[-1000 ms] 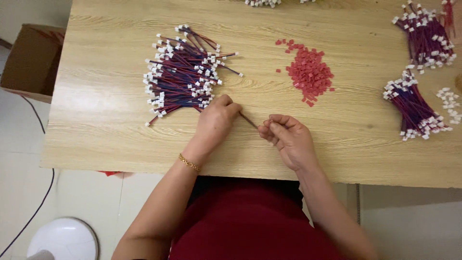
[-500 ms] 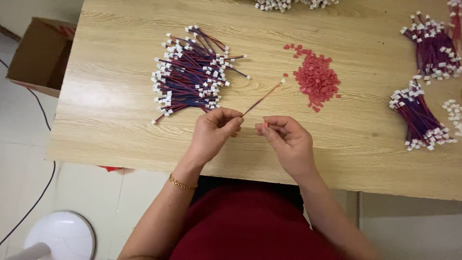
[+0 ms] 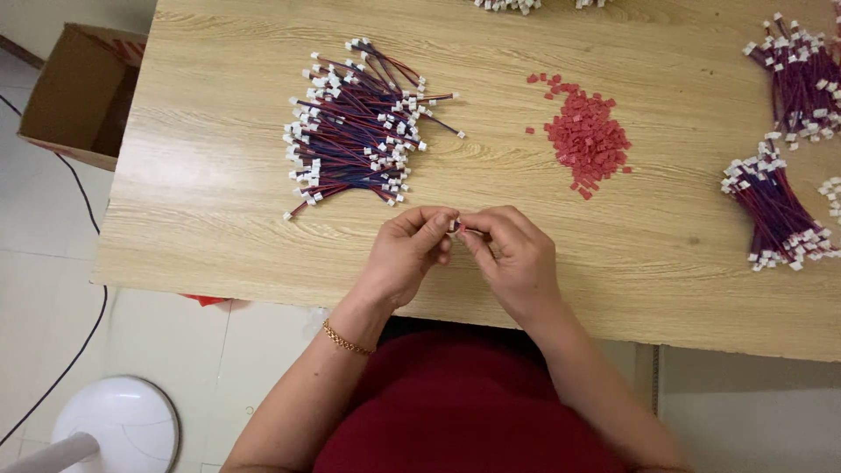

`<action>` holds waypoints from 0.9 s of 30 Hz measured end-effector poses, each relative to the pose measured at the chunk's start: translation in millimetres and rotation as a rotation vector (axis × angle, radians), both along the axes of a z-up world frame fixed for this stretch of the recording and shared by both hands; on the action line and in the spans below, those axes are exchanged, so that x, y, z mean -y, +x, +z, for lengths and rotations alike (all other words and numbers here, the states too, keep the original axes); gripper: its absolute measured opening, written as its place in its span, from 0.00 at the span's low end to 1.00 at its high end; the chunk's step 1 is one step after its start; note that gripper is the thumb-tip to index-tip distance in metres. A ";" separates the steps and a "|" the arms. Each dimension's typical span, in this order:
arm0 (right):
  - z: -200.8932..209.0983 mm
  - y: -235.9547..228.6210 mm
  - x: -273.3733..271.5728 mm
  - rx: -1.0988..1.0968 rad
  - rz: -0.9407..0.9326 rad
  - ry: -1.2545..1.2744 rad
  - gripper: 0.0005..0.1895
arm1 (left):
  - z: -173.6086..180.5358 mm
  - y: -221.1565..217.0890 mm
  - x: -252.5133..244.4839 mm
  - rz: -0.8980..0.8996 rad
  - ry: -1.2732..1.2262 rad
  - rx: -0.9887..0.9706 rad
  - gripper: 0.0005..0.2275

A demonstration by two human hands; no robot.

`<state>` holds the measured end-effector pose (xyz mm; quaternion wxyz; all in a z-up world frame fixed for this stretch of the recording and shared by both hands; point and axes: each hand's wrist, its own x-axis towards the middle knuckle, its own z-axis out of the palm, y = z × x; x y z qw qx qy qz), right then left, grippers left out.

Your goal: Sorting and bundling wire harnesses and bagging small electronic components

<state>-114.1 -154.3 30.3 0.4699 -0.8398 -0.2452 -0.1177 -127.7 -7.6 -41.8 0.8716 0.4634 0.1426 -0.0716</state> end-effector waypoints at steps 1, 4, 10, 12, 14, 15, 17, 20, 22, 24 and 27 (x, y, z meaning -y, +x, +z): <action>-0.4 -1.3 -0.5 -0.019 -0.017 0.006 0.09 | 0.4 -0.8 -0.3 0.016 -0.040 -0.014 0.09; 0.4 -1.9 -1.5 -0.038 -0.028 -0.001 0.09 | 1.8 -2.5 -1.7 0.037 -0.099 -0.026 0.09; -0.2 -1.6 -1.9 -0.155 -0.012 0.102 0.10 | 1.8 -5.3 2.0 0.037 -0.137 -0.030 0.09; -5.3 0.2 -1.9 -0.205 0.007 0.156 0.09 | 3.3 -6.2 3.8 0.029 -0.145 -0.034 0.09; -11.3 2.9 -3.7 -0.191 -0.002 0.200 0.10 | 8.4 -6.4 3.9 0.058 -0.253 -0.050 0.08; -11.6 0.7 -4.7 -0.191 -0.004 0.201 0.10 | 12.7 -6.3 4.0 0.056 -0.253 -0.050 0.08; -11.8 -2.1 -7.1 -0.225 -0.038 0.259 0.08 | 21.4 -5.0 3.9 0.071 -0.330 -0.035 0.08; -12.4 -2.9 -7.0 -0.200 -0.046 0.273 0.08 | 24.1 -4.0 2.4 0.063 -0.286 0.003 0.08; -10.9 -4.0 -6.1 -0.212 -0.039 0.294 0.08 | 28.4 -4.8 1.6 0.052 -0.235 0.026 0.09; -10.6 -4.9 -4.5 -0.223 -0.037 0.315 0.08 | 29.2 -5.5 2.0 0.036 -0.185 0.049 0.09; -10.2 -3.9 -2.9 -0.194 -0.033 0.306 0.09 | 26.0 -6.4 2.8 0.048 -0.138 0.077 0.09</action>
